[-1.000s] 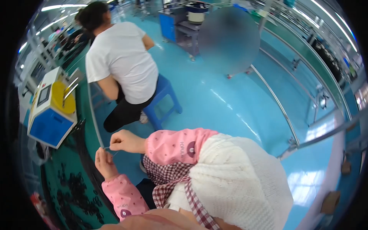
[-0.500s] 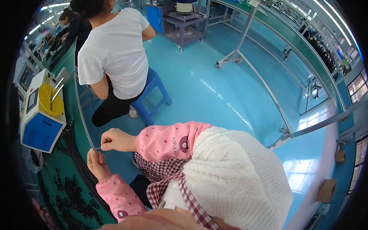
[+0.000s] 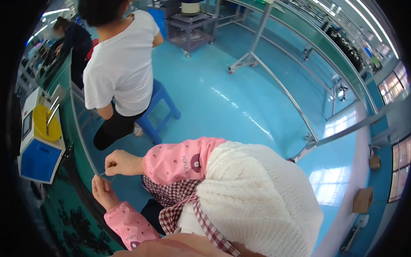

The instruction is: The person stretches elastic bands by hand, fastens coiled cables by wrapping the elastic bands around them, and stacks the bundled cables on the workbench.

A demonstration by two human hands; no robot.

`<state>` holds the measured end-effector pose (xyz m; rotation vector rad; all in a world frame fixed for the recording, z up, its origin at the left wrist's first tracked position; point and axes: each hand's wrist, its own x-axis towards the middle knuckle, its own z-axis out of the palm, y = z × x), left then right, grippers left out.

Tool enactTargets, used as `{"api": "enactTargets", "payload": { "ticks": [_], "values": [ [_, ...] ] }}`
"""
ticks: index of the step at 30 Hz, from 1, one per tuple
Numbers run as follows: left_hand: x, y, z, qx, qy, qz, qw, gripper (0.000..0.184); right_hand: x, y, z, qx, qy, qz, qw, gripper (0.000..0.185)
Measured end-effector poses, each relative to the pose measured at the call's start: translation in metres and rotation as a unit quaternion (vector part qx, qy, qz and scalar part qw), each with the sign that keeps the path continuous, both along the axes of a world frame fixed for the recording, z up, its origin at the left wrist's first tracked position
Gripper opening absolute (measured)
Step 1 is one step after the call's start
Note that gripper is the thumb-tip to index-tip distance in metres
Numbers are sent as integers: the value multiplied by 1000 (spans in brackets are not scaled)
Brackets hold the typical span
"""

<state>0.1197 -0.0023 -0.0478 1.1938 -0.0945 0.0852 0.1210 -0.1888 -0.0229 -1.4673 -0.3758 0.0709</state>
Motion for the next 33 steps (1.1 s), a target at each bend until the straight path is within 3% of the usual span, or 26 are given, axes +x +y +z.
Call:
{"api": "enactTargets", "payload": {
  "ticks": [8,12,13,15,16,17,20,33],
  "values": [
    [-1,3,-1,16,-1,-27,1000,17,-3,-2,1,0,16,3,1000,19],
    [1,-2,-4,37,-11,-9,999,15,0,-6,-1,-33,-52,-17,998,17],
    [-3,-14,-1,70,20,60,996,15,-2,-11,4,-54,-51,-20,997,17],
    [-12,-23,4,78,39,48,995,13,-1,-12,-5,-28,-15,-10,999,20],
    [-16,-26,8,91,68,71,991,13,-1,-13,-6,-91,-44,-25,995,17],
    [-20,-22,8,69,65,59,994,15,-4,-11,-1,-43,73,31,996,14],
    [-31,-13,4,20,82,9,996,17,-10,-8,-2,30,135,82,987,12],
    [-45,-5,-10,-5,67,7,998,14,-20,4,-1,-25,134,107,985,12]
  ]
}}
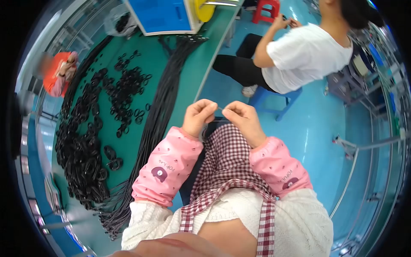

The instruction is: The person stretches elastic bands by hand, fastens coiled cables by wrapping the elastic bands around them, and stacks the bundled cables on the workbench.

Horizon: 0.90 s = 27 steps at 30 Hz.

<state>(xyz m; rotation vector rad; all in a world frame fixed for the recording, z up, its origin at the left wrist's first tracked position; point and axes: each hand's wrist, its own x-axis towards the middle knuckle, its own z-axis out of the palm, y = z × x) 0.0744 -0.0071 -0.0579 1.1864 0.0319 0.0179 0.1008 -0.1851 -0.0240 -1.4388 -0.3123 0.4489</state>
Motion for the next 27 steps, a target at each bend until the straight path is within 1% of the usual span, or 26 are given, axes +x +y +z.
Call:
{"api": "enactTargets", "payload": {
  "ticks": [1,3,5,6,7,8,9,11,14,19,27],
  "values": [
    [1,0,-1,-13,-9,3,1000,15,1,0,2,-11,3,0,1000,12],
    [0,2,2,-4,-4,2,1000,16,4,6,2,-9,-3,9,1000,12],
    [0,2,2,-2,5,16,1000,15,0,9,3,-12,-5,-9,1000,12],
    [0,2,4,-14,-5,15,1000,15,0,9,6,-7,-5,-6,1000,13],
    [-2,0,9,4,-10,29,1000,15,1,8,1,9,-6,5,1000,13],
    [-3,0,10,-14,7,29,999,16,3,6,-7,5,-31,15,999,13],
    [0,1,3,1,-12,23,1000,16,2,7,-7,-8,-41,6,999,14],
    [0,2,3,-12,-7,12,1000,15,0,5,-4,1,-15,-3,1000,15],
    [1,1,1,-12,-1,4,1000,15,-1,2,-4,3,-11,-4,1000,16],
    [-1,1,4,16,-3,9,1000,16,0,1,-8,17,-20,-4,1000,15],
    [-2,1,7,2,-7,12,1000,16,2,-8,-4,16,-44,-6,999,15]
  ]
}}
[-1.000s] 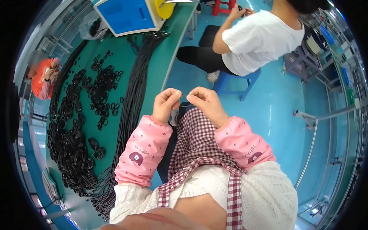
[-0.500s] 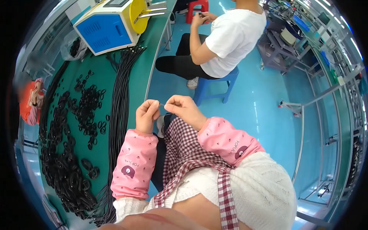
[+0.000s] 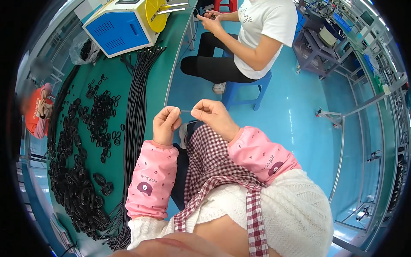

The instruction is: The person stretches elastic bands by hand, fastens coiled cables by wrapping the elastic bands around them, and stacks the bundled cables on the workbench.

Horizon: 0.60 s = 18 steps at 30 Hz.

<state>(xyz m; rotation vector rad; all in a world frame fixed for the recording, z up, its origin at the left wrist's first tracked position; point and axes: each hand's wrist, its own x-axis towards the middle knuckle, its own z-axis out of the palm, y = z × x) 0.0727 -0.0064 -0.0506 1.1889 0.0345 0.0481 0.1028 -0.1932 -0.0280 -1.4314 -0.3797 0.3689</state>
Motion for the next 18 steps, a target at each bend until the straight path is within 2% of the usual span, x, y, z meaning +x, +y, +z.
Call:
{"api": "enactTargets", "payload": {
  "ticks": [7,18],
  "values": [
    [-7,-10,14,-10,3,-30,999,16,-6,-24,19,-12,19,4,1000,16],
    [-3,-20,14,-29,-8,-31,999,13,-5,-31,17,9,0,-22,1000,17]
  ]
}}
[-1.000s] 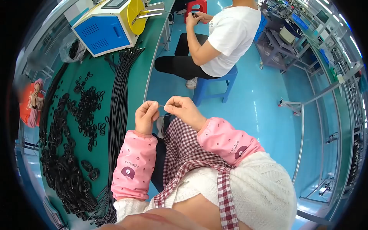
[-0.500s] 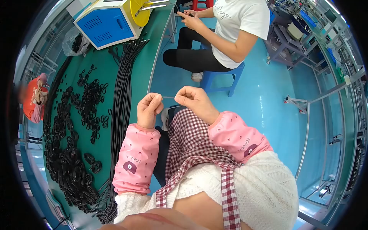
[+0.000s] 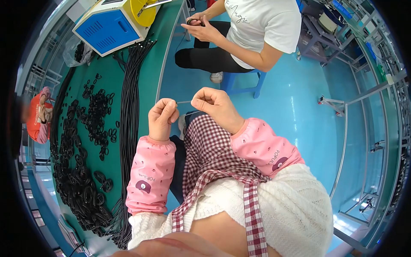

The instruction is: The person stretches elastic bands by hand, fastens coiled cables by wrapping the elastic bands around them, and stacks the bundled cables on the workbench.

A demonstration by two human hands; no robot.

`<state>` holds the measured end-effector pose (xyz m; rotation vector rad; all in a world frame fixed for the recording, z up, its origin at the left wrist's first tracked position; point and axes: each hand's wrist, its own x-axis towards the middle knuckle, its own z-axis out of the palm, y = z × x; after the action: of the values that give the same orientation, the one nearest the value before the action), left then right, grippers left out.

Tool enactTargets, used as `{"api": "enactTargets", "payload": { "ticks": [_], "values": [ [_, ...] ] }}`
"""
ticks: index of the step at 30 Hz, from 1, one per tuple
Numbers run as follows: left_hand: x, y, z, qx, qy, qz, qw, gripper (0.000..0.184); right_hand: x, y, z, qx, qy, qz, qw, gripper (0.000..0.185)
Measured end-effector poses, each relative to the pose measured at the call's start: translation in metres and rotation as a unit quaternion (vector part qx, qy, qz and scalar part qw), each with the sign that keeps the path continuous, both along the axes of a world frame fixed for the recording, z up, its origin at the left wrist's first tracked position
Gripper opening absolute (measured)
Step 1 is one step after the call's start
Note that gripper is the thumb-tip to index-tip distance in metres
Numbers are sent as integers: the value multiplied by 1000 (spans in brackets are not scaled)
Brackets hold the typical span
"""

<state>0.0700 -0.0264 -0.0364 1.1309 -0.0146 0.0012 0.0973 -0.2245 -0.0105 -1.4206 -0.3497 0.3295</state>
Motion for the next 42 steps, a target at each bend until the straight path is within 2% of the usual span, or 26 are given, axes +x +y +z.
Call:
{"api": "enactTargets", "payload": {
  "ticks": [14,17,19,20,21,22,23,24,25,26,33,42],
  "values": [
    [9,-10,-4,13,5,-6,1000,14,6,-4,-3,-10,-5,-8,1000,16],
    [12,-11,-3,14,10,-9,1000,13,7,-6,-4,19,9,-4,1000,14],
    [13,-13,-1,-1,11,-7,1000,11,11,-2,-13,15,-22,-10,1000,12],
    [12,-10,-2,47,6,10,999,10,12,-2,-17,12,-42,-28,999,12],
    [14,-7,-3,90,-9,3,996,10,14,-1,-16,-56,-87,-38,994,11],
    [15,-2,-7,83,10,6,996,8,12,2,-17,-60,-67,-49,995,15],
    [19,-2,-8,73,0,-1,997,8,18,2,-24,-77,-204,-65,974,17],
    [21,-2,-9,116,-7,6,993,11,19,4,-25,-62,-128,-63,988,18],
    [28,2,-10,112,-48,-21,992,14,16,4,-11,-47,-168,-74,982,18],
    [27,1,-11,83,-27,-17,996,16,13,5,-9,-20,-103,-56,993,19],
    [31,3,-5,58,-69,-76,993,16,9,-1,-11,-8,-110,-84,990,20],
    [25,-2,-1,84,-79,-46,992,15,6,-5,-10,-8,-128,-93,987,21]
  ]
}}
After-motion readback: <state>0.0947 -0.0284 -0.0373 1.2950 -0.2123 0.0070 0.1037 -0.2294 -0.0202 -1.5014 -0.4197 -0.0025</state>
